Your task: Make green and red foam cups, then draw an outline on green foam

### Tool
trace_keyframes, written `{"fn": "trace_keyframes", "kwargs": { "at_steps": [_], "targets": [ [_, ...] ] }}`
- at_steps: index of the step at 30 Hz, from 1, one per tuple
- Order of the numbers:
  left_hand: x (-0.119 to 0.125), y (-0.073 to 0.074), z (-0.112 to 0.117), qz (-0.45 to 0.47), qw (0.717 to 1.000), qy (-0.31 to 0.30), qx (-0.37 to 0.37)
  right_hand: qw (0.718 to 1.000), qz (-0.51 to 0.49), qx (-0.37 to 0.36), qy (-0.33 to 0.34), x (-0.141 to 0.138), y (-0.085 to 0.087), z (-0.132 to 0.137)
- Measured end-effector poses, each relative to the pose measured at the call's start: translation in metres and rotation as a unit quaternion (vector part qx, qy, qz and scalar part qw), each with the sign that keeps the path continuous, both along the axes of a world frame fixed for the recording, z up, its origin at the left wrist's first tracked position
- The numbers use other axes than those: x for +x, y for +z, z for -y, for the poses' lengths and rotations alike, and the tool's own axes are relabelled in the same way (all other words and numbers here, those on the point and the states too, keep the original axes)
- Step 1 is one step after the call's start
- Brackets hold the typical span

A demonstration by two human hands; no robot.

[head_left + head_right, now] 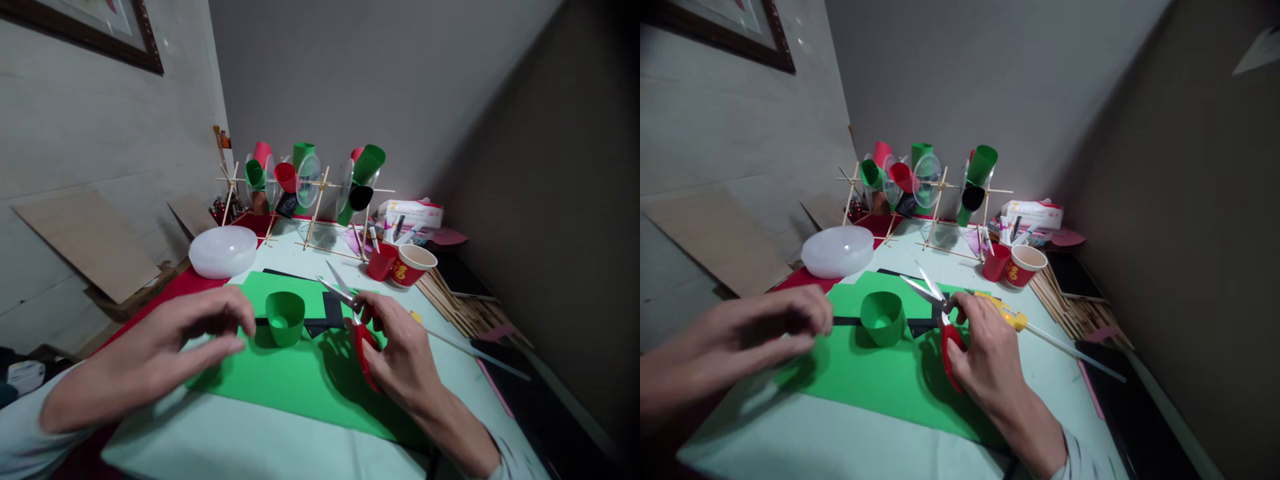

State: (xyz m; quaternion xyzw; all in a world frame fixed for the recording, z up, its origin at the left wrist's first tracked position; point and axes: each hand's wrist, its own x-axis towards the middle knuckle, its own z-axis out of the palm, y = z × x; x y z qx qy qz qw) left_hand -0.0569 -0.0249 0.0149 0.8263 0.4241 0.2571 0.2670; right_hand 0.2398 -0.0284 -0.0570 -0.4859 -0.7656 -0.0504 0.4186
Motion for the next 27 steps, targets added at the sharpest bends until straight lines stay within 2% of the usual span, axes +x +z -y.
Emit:
{"fn": "trace_keyframes", "kwargs": {
  "at_steps": [3, 6, 10, 14, 16, 18, 21, 23, 27],
  "targets": [
    [0.016, 0.0, -0.046, -0.015, 0.998, 0.054, 0.006, 1.0, 0.002, -0.002, 0.002, 0.001, -0.003, 0.0],
    [0.032, -0.011, -0.072, -0.063, 0.997, 0.047, 0.003, 1.0, 0.002, -0.002, 0.001, 0.001, -0.005, 0.0],
    [0.042, -0.023, -0.075, -0.075, 0.997, 0.028, 0.006, 1.0, -0.009, -0.017, -0.005, -0.001, -0.002, 0.002],
    [0.041, -0.025, -0.067, -0.019, 0.999, 0.042, 0.015, 0.998, -0.041, -0.054, -0.015, -0.004, 0.001, 0.003],
    [0.042, -0.027, -0.061, 0.019, 0.998, 0.058, 0.031, 0.993, -0.072, -0.095, -0.024, -0.005, 0.003, 0.002],
    [0.045, -0.031, -0.054, 0.07, 0.993, 0.064, 0.068, 0.975, -0.145, -0.166, -0.023, -0.007, 0.005, 0.001],
    [0.05, -0.038, -0.043, 0.14, 0.979, 0.041, 0.142, 0.916, -0.29, -0.277, 0.03, -0.011, 0.01, 0.001],
    [0.053, -0.044, -0.036, 0.141, 0.975, 0.02, 0.17, 0.882, -0.346, -0.312, 0.073, -0.015, 0.013, 0.003],
    [0.056, -0.055, -0.027, 0.14, 0.974, -0.003, 0.179, 0.844, -0.409, -0.332, 0.101, -0.021, 0.018, 0.006]
  ]
}}
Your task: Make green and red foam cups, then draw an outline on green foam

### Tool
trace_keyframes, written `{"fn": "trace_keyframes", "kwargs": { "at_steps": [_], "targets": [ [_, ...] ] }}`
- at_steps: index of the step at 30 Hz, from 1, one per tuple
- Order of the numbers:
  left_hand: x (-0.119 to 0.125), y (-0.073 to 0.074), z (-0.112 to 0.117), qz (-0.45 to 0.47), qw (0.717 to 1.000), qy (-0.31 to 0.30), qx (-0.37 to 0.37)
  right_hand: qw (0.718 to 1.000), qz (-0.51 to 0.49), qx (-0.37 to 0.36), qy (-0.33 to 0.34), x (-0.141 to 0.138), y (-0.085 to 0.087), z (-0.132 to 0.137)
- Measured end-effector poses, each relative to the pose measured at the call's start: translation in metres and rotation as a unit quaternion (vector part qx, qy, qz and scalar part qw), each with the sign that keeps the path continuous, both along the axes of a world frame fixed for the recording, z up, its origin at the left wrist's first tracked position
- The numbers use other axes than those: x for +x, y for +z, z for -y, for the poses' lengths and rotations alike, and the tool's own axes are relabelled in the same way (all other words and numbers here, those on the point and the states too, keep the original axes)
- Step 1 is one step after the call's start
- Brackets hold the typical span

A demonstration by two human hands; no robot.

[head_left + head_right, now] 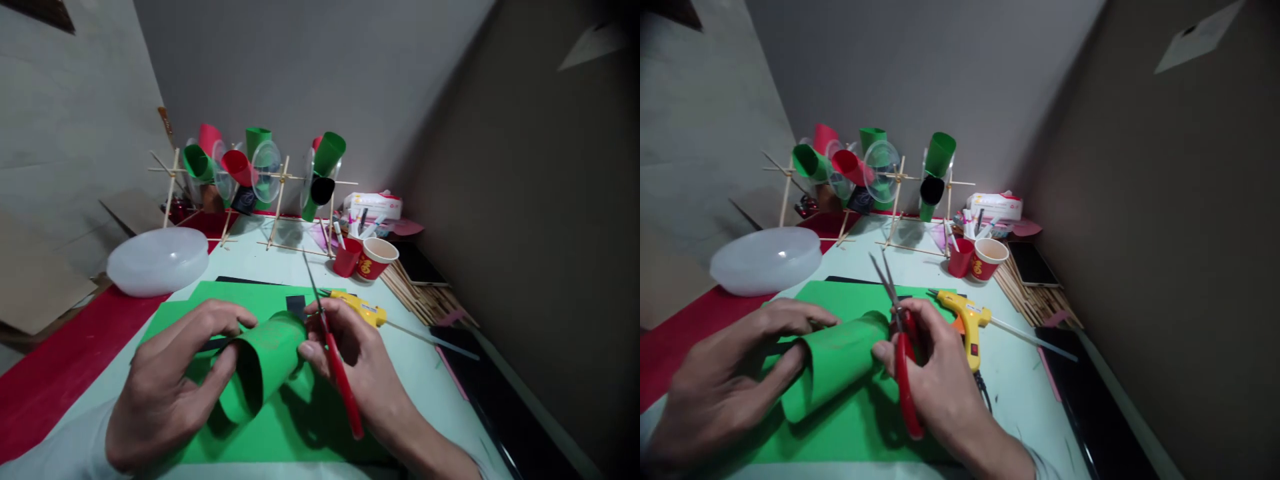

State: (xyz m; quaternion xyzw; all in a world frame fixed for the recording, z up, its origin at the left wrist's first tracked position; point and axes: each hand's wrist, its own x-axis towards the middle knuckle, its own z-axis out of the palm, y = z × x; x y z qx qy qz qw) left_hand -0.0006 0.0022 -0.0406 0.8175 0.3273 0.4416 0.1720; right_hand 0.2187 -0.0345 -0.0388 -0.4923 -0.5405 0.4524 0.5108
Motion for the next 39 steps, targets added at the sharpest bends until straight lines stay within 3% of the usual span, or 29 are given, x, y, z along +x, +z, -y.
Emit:
{"fn": "trace_keyframes", "kwargs": {
  "at_steps": [4, 8, 13, 20, 26, 29, 32, 36, 39],
  "targets": [
    [0.005, -0.006, 0.004, 0.058, 0.998, 0.014, -0.031, 0.996, -0.083, -0.025, 0.009, -0.001, 0.0, -0.001],
    [0.007, -0.006, 0.001, 0.059, 0.994, 0.038, -0.088, 0.992, -0.114, -0.05, 0.006, -0.002, 0.001, -0.003],
    [0.001, -0.012, -0.013, 0.045, 0.984, 0.001, -0.172, 0.992, -0.117, -0.048, -0.002, -0.005, 0.001, -0.003],
    [0.002, -0.008, -0.009, 0.074, 0.947, -0.021, -0.311, 0.992, -0.124, -0.036, 0.01, -0.005, -0.008, -0.004],
    [0.006, -0.01, -0.013, 0.124, 0.896, -0.094, -0.415, 0.994, -0.111, -0.017, -0.001, -0.008, -0.004, -0.005],
    [0.007, -0.008, -0.017, 0.162, 0.89, -0.098, -0.415, 0.995, -0.104, -0.009, -0.007, -0.007, -0.002, -0.006],
    [0.004, -0.005, -0.019, 0.163, 0.904, -0.081, -0.386, 0.996, -0.087, -0.009, -0.004, -0.002, -0.001, -0.006],
    [-0.006, -0.004, -0.02, 0.142, 0.923, -0.088, -0.347, 0.999, 0.05, 0.003, 0.01, 0.006, -0.001, -0.001],
    [-0.009, -0.003, -0.018, 0.166, 0.919, -0.079, -0.348, 0.99, 0.141, 0.026, 0.015, 0.009, 0.002, 0.003]
  ]
}}
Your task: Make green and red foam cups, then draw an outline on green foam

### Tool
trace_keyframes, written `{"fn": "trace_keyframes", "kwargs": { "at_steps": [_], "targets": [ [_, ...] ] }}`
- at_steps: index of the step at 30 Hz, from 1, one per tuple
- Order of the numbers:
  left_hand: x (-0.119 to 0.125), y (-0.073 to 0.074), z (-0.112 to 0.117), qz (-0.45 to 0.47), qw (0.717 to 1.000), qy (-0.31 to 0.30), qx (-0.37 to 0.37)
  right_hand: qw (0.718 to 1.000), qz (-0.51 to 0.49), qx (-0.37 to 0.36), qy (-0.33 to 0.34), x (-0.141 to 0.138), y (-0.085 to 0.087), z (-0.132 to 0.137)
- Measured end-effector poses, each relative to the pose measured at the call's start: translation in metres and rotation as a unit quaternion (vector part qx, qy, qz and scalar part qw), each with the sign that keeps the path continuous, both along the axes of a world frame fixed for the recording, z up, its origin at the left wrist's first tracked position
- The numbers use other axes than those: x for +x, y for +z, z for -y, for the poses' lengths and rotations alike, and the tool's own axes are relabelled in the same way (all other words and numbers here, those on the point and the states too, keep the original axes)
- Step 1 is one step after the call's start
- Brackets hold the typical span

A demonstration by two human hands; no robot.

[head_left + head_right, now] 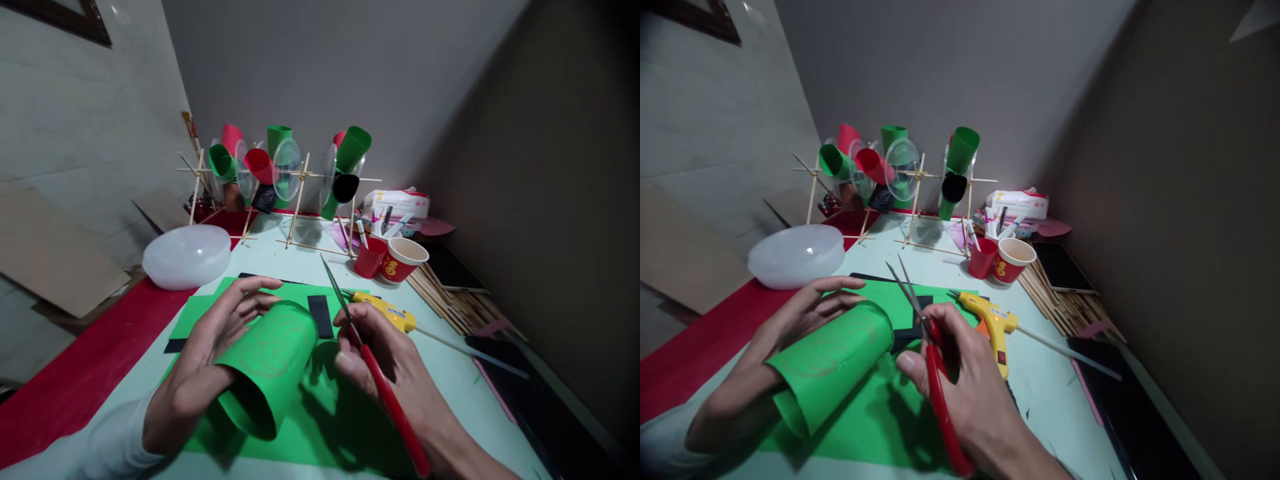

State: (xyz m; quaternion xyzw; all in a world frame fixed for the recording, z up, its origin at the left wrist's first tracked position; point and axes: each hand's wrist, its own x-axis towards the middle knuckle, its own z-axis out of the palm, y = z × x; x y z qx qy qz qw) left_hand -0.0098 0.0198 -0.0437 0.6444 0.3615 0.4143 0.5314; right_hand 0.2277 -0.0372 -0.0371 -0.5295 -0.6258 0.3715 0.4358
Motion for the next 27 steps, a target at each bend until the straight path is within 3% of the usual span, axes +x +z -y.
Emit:
{"fn": "trace_keyframes", "kwargs": {
  "at_steps": [6, 16, 27],
  "targets": [
    [0.007, 0.008, 0.008, 0.059, 0.998, 0.002, -0.013, 0.996, 0.085, 0.031, 0.005, -0.003, 0.009, 0.005],
    [0.004, 0.012, 0.019, -0.031, 0.999, 0.023, 0.006, 0.974, 0.199, 0.101, 0.045, -0.001, 0.001, 0.01],
    [0.007, 0.015, 0.022, -0.042, 0.998, 0.011, 0.036, 0.967, 0.215, 0.129, 0.045, 0.001, -0.001, 0.008]
  ]
}}
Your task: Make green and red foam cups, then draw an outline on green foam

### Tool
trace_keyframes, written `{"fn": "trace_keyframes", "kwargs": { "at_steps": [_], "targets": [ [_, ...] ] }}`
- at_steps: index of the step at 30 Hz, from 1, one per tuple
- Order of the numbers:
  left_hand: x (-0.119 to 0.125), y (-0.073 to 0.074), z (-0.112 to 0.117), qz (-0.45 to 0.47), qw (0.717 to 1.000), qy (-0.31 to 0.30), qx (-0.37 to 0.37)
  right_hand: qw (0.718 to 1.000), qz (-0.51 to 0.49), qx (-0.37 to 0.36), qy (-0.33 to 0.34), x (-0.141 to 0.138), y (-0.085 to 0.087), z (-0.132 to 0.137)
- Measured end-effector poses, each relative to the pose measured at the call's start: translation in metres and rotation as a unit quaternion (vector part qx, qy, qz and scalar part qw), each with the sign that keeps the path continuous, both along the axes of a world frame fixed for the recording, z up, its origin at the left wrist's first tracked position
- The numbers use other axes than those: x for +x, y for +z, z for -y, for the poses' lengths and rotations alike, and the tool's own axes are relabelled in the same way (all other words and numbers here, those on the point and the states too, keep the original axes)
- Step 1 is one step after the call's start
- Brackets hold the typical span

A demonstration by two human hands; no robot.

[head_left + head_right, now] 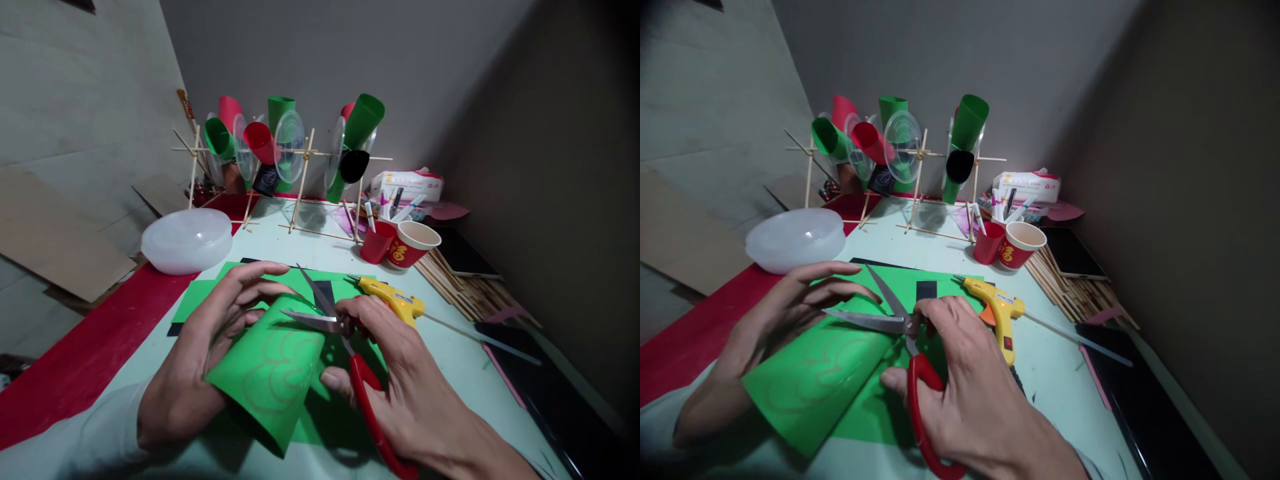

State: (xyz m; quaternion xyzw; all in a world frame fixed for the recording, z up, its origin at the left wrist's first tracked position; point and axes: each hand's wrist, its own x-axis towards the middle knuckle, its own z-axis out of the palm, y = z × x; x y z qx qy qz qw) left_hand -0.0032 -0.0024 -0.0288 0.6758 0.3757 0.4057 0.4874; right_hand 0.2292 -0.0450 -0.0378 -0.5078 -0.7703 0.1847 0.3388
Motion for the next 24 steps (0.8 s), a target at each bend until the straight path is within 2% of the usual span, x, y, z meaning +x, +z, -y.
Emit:
{"fn": "trace_keyframes", "kwargs": {
  "at_steps": [6, 12, 19, 24],
  "targets": [
    [-0.0008, -0.005, -0.0042, -0.014, 0.999, -0.014, 0.03, 1.0, 0.003, -0.008, -0.003, -0.0003, 0.0007, -0.0007],
    [0.0014, -0.001, -0.0033, -0.021, 0.999, -0.017, 0.025, 1.0, -0.012, -0.017, 0.002, -0.0009, 0.0007, -0.0013],
    [0.0005, -0.0047, -0.0048, 0.0, 1.0, -0.025, 0.014, 0.999, -0.029, -0.021, 0.009, -0.0012, 0.0035, -0.0019],
    [0.0024, 0.0014, -0.0006, 0.006, 1.0, -0.011, -0.004, 1.0, -0.015, -0.01, 0.006, -0.0012, 0.0057, -0.0006]
  ]
}}
